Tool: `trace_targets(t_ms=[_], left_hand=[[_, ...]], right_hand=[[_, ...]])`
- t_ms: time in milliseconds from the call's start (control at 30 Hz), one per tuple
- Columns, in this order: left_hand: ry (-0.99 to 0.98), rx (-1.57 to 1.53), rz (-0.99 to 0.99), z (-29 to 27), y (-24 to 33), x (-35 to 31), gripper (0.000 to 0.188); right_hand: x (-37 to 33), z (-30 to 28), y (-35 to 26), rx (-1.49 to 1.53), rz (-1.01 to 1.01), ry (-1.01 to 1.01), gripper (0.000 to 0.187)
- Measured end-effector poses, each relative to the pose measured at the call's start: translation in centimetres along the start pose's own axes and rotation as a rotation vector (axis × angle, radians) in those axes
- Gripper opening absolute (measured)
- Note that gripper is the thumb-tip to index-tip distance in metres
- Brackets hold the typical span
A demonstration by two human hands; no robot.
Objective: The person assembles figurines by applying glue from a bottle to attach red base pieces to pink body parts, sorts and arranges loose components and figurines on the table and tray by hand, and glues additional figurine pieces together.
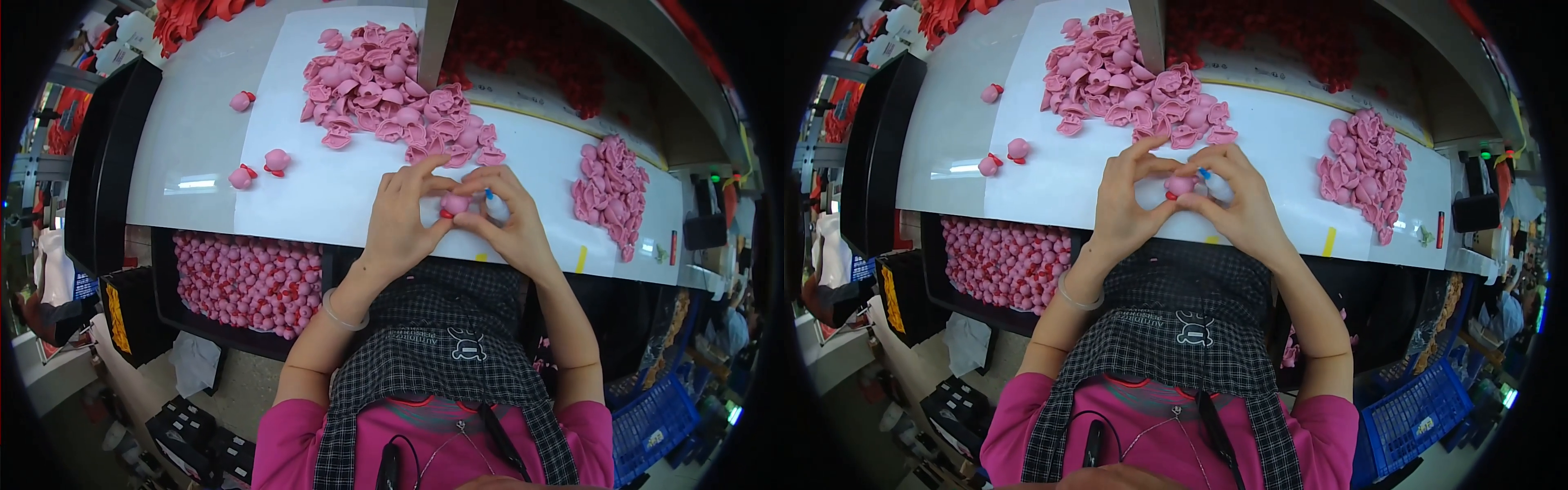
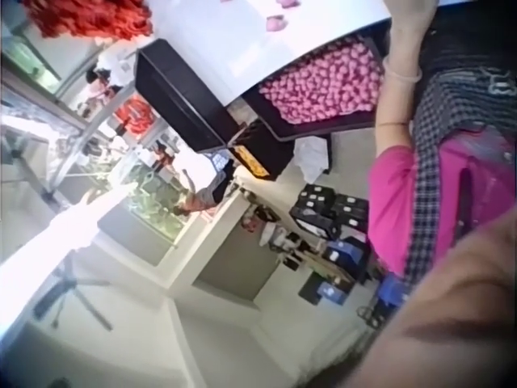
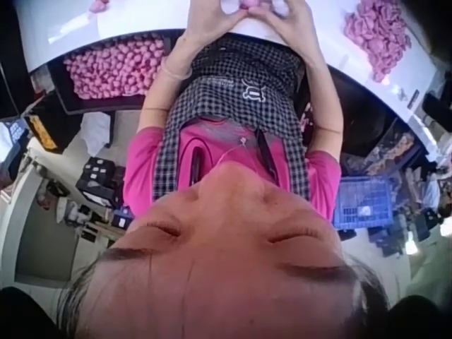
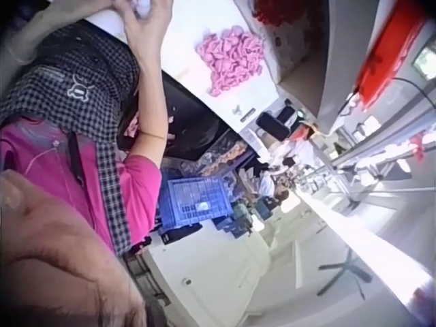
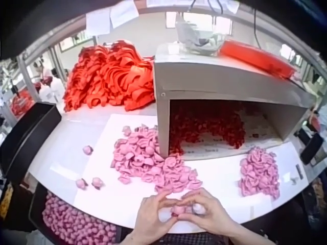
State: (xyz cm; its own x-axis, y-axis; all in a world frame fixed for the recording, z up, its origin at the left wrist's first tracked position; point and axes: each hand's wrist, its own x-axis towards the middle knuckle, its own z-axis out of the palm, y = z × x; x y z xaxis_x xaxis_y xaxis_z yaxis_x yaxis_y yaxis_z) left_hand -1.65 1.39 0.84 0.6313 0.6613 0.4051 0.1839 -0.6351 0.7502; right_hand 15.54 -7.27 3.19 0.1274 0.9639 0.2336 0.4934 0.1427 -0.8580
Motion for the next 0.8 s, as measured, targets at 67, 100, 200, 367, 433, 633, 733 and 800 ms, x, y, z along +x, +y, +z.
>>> trace_targets(t_ms=[67, 100, 200, 367, 433, 633, 733, 800], left_hand=[[0.041, 0.027, 0.043, 0.0, 0.3, -0.4, 0.076], [0.074, 0.011, 0.096, 0.1, 0.5, -0.5, 0.077], [0.103, -0.103, 0.125, 0.4, 1.1, -0.9, 0.076], [0.093, -0.405, 0.016, -0.2, 0.5, -1.2, 0.031], [0.113, -0.396, 0.027, 0.1, 0.4, -1.4, 0.024], [0.122, -0.419, 0.02, 0.3, 1.3, -1.7, 0.016], [0.146, -0.473, 0.001, 0.5, 1.6, -2.0, 0.015], [0.158, -0.508, -0.014, 0.5, 1.8, -2.0, 0.015]], right_hand=[[-0.6, -0.1, -0.3, 0.166, 0.171, 0.021, 0.034], [-0.9, -0.1, -0.4, 0.335, 0.348, 0.043, 0.038], [-1.9, -0.4, 0.1, 0.617, 0.411, 0.053, 0.039], [-2.0, -0.3, 0.1, 0.73, 0.279, 0.089, 0.035], [-2.2, -0.1, 0.1, 0.736, 0.233, 0.088, 0.034], [-2.5, 0.7, 0.1, 0.868, 0.19, 0.124, 0.026], [-2.4, 1.3, 0.2, 0.861, 0.131, 0.105, 0.023], [-2.5, 1.5, 0.3, 0.86, 0.112, 0.11, 0.022]])
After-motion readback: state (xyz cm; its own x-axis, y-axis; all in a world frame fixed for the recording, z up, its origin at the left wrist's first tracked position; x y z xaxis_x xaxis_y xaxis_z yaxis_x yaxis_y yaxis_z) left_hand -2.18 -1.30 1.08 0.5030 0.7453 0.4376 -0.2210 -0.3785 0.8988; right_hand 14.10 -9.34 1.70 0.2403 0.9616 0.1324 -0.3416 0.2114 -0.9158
